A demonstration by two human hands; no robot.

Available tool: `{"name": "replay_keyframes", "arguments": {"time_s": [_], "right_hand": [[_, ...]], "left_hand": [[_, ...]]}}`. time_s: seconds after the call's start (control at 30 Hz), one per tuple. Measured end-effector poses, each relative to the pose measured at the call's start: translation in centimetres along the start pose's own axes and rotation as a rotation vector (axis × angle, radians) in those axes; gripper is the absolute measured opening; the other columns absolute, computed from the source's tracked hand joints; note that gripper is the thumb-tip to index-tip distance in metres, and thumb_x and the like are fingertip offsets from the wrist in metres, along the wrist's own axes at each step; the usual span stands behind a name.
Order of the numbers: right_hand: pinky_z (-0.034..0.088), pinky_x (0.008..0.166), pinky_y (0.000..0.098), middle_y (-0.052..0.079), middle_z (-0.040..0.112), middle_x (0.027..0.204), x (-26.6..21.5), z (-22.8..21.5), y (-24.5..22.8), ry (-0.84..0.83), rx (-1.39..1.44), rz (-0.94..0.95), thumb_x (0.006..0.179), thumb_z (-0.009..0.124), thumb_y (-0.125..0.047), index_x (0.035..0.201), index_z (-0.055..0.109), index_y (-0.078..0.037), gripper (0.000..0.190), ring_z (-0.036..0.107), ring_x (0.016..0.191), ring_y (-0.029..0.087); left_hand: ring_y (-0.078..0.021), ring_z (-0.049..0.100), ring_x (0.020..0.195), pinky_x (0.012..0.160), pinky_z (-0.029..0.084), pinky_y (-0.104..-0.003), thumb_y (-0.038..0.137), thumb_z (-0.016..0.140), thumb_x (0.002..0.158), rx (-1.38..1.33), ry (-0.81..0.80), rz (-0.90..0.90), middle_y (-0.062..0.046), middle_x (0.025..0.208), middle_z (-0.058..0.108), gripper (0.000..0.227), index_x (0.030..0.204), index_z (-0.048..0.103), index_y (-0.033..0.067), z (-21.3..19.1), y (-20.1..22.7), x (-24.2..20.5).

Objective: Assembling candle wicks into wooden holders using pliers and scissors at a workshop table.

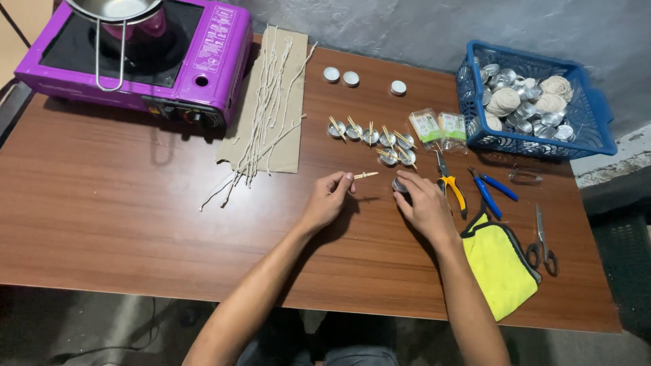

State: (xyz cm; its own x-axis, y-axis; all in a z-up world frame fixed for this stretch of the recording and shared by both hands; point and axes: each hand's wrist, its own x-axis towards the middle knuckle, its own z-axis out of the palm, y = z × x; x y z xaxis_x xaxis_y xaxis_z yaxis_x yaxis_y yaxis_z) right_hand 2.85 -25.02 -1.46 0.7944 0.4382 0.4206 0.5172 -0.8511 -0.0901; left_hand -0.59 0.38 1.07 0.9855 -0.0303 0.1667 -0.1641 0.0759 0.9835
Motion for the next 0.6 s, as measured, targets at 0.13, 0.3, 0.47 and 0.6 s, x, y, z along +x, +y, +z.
{"name": "replay_keyframes", "arguments": {"time_s": [0.13, 0.3, 0.47, 0.6], "right_hand": [[0.058, 0.083, 0.0419, 0.007, 0.07, 0.134, 0.3, -1.5, -1.4, 0.026, 0.12, 0.001, 0.092, 0.075, -0.025, 0.112, 0.074, -0.005, 0.028, 0.071, 0.1, 0.033], [0.055, 0.087, 0.0355, -0.002, 0.072, 0.107, -0.7, -1.7, -0.8, 0.264, 0.412, 0.094, 0.095, 0.077, -0.021, 0.107, 0.078, -0.016, 0.013, 0.071, 0.097, 0.023], [0.055, 0.079, 0.033, -0.001, 0.074, 0.089, -1.1, -1.1, -1.6, 0.275, 0.537, 0.038, 0.091, 0.08, -0.017, 0.107, 0.081, -0.015, 0.017, 0.069, 0.085, 0.022], [0.055, 0.077, 0.0348, 0.003, 0.077, 0.089, -1.2, -0.7, -1.8, 0.257, 0.583, -0.031, 0.09, 0.079, -0.012, 0.103, 0.082, -0.014, 0.013, 0.069, 0.083, 0.026]], "left_hand": [[-0.0105, 0.049, 0.061, 0.058, 0.042, -0.026, 0.02, 0.055, 0.105, 0.035, 0.004, 0.022, -0.002, 0.053, 0.053, 0.034, 0.073, 0.068, 0.0138, -0.2, -3.4, 1.3], [-0.0131, 0.053, 0.06, 0.059, 0.046, -0.031, 0.02, 0.059, 0.102, 0.156, -0.079, 0.065, -0.008, 0.054, 0.058, 0.032, 0.071, 0.068, 0.0146, 0.1, -1.9, 0.7], [-0.0183, 0.057, 0.057, 0.061, 0.049, -0.034, 0.018, 0.059, 0.1, 0.246, -0.19, 0.079, -0.012, 0.054, 0.061, 0.03, 0.071, 0.068, 0.0133, 0.7, -1.5, 0.2], [-0.0257, 0.061, 0.058, 0.064, 0.051, -0.037, 0.021, 0.057, 0.101, 0.281, -0.263, 0.081, -0.014, 0.057, 0.063, 0.031, 0.072, 0.068, 0.0144, 0.5, -1.6, 0.3]]}}
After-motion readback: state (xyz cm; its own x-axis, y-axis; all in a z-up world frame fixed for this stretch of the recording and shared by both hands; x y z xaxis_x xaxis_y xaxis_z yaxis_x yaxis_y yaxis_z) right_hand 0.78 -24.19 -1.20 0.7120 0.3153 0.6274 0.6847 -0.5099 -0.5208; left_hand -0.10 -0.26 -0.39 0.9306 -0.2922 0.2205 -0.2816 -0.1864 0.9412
